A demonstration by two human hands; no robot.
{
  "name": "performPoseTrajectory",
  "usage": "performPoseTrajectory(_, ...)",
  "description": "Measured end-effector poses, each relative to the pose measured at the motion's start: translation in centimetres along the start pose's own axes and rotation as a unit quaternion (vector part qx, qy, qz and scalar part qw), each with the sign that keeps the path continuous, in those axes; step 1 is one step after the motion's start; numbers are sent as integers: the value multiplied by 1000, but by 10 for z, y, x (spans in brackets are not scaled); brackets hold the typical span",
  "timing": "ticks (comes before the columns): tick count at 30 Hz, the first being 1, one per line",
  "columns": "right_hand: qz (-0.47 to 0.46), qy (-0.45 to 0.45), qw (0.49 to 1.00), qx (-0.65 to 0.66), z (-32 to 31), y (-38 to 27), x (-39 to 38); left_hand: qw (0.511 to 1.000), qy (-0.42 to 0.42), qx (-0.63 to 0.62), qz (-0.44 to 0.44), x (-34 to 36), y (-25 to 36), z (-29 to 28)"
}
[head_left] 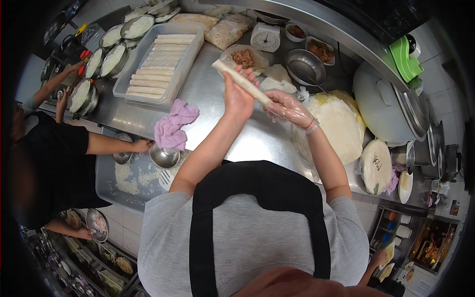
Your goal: Preparing and rolling spring rolls by placing meat filling on a wrapper and rolling it tightly.
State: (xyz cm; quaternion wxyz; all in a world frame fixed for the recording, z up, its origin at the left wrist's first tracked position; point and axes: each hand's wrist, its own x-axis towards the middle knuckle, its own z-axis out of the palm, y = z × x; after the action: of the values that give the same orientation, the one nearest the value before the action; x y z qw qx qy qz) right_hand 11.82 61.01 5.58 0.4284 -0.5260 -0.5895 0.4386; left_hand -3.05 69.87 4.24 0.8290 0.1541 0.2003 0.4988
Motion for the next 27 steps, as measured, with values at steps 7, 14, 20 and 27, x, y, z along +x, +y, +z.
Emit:
performPoseTrajectory(7, 239, 221, 890, -319, -150, 66, 66, 997, -14, 61, 39, -12, 29, -9)
performPoseTrajectory(14, 241, 167, 767, -570, -163, 123, 100, 989, -43, 106, 89, -21, 37, -5)
performPoseTrajectory(20, 223, 172, 841, -462, -158, 85, 89, 988, -58, 114, 90, -17, 35, 3)
performPoseTrajectory(27, -19, 145, 989, 17, -42, -49, 38, 983, -144, 109, 29, -17, 20, 25)
